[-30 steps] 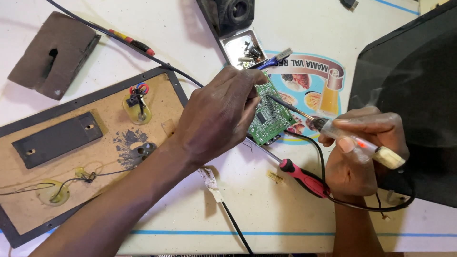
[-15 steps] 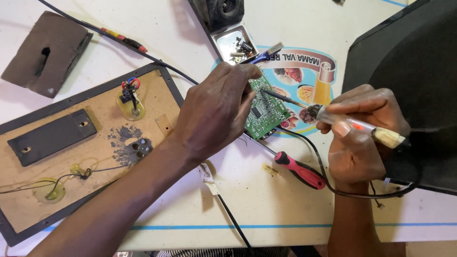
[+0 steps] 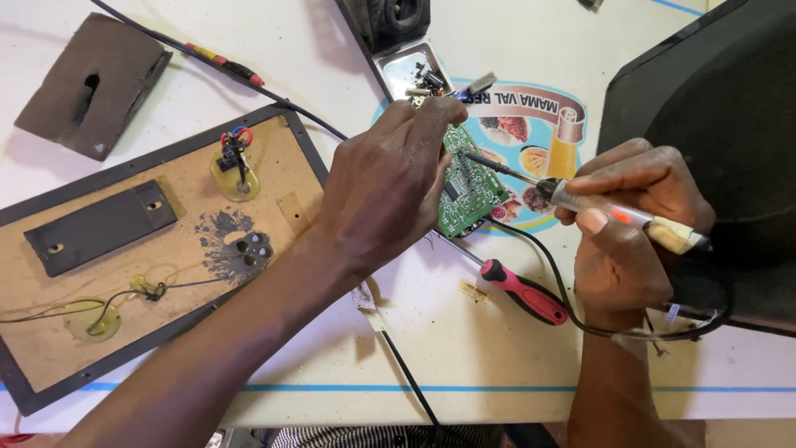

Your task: The person holds a green circuit board and uses a soldering iron to apply solder to multiple points on the board. They rotate the board to access different areas and continue soldering throughout the clip.

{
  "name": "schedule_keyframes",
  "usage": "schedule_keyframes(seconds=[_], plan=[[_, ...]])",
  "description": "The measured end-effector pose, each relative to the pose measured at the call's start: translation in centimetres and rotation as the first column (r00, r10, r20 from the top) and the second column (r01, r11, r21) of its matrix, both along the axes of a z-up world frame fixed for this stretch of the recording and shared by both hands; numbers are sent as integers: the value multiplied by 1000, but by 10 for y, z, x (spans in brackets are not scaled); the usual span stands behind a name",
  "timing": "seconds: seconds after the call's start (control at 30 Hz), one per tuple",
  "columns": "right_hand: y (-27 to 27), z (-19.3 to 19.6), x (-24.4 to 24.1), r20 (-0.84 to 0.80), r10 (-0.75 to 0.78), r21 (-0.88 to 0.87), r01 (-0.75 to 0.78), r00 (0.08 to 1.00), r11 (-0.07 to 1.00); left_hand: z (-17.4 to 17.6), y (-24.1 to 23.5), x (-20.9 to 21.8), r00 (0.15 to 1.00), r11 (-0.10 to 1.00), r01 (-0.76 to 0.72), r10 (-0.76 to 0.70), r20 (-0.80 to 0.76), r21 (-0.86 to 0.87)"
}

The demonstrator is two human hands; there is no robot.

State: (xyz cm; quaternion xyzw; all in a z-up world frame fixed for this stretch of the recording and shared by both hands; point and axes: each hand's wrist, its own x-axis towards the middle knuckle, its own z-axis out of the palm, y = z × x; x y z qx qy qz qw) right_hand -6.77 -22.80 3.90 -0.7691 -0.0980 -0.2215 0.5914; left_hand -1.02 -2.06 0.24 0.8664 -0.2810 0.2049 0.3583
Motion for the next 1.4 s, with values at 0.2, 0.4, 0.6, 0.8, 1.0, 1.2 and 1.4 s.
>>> schedule_keyframes(seconds=[0.2, 0.4, 0.6, 0.8, 1.0, 1.2, 1.4], plan=[[-7, -9, 5, 78, -22, 11, 21, 997, 1000, 10, 21, 8, 996, 996, -88, 87, -19, -5], [22, -5, 1, 85, 63, -300, -35, 994, 953, 14, 30, 10, 985, 974, -148, 161, -67, 172], [36, -16, 3, -22, 144, -539, -133, 989, 832, 20, 28, 9, 974, 988, -124, 103, -202, -94], [28, -12, 5, -70, 115, -58, -119, 991, 991, 42, 17, -8, 961, 847, -150, 4, -276, -510], [9, -31, 14, -92, 216, 663, -102, 972, 742, 37, 4, -22, 991, 861, 13, -77, -105, -508], [17, -31, 9, -54, 349, 711, -210, 935, 672, 27, 3, -24, 998, 938, -42, 57, 35, -344], [30, -30, 3, -57, 302, 548, -223, 952, 806, 15, -5, -23, 990, 879, -135, 97, -106, -457]])
